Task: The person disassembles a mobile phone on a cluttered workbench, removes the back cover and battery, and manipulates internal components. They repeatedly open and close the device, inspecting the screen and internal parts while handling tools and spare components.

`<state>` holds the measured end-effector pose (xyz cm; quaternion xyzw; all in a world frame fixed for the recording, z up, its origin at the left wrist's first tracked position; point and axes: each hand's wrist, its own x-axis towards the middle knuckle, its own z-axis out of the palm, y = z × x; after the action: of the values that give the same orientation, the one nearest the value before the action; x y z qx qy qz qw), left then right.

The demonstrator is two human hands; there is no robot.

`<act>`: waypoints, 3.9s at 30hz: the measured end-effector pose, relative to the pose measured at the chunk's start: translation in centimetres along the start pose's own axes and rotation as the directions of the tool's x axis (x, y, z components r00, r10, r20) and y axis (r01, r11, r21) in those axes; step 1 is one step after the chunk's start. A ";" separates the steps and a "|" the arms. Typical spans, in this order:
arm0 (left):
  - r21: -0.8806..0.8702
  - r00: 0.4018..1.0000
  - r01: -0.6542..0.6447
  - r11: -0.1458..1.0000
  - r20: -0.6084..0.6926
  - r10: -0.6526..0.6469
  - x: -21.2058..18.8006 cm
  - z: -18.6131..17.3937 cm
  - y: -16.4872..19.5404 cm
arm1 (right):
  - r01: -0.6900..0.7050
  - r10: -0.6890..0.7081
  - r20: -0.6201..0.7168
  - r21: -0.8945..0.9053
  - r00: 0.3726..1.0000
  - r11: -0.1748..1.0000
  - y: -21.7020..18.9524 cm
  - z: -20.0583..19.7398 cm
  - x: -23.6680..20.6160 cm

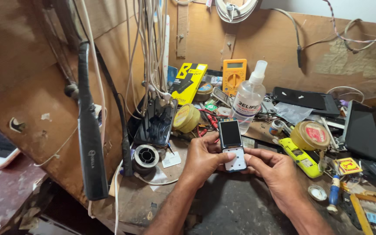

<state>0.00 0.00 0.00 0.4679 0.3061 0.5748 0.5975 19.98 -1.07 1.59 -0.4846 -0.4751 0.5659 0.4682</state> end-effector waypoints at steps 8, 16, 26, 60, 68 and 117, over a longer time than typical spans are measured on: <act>0.026 1.000 -0.002 1.000 -0.010 0.002 -0.1 0.0 -0.1 | 0.040 -0.041 -0.022 -0.024 0.999 0.999 0.3 0.1 0.3; 0.029 0.999 -0.029 0.999 -0.016 0.030 -0.2 0.3 0.1 | 0.038 -0.039 -0.044 -0.022 0.998 0.999 0.2 0.2 0.3; 0.055 0.999 -0.051 0.997 -0.007 0.051 -0.1 0.3 -0.1 | 0.040 -0.041 -0.043 -0.023 0.998 0.999 0.4 0.1 0.6; 0.076 0.998 -0.021 0.997 0.058 0.017 0.7 -0.6 0.3 | 0.155 -0.155 -0.004 -0.047 0.988 0.987 -0.4 0.8 -0.4; 0.109 0.999 -0.015 0.994 0.033 0.011 0.7 -0.6 -0.2 | 0.124 -0.125 -0.033 -0.031 0.992 0.992 0.2 0.8 -0.2; 0.085 1.000 -0.006 0.996 0.012 0.005 0.3 -0.1 -0.2 | 0.102 -0.103 -0.050 -0.022 0.993 0.995 1.2 0.0 0.5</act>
<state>-0.02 0.35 -0.16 0.4972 0.3253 0.5601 0.5773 19.86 -0.65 0.36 -0.4784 -0.4927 0.5237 0.5041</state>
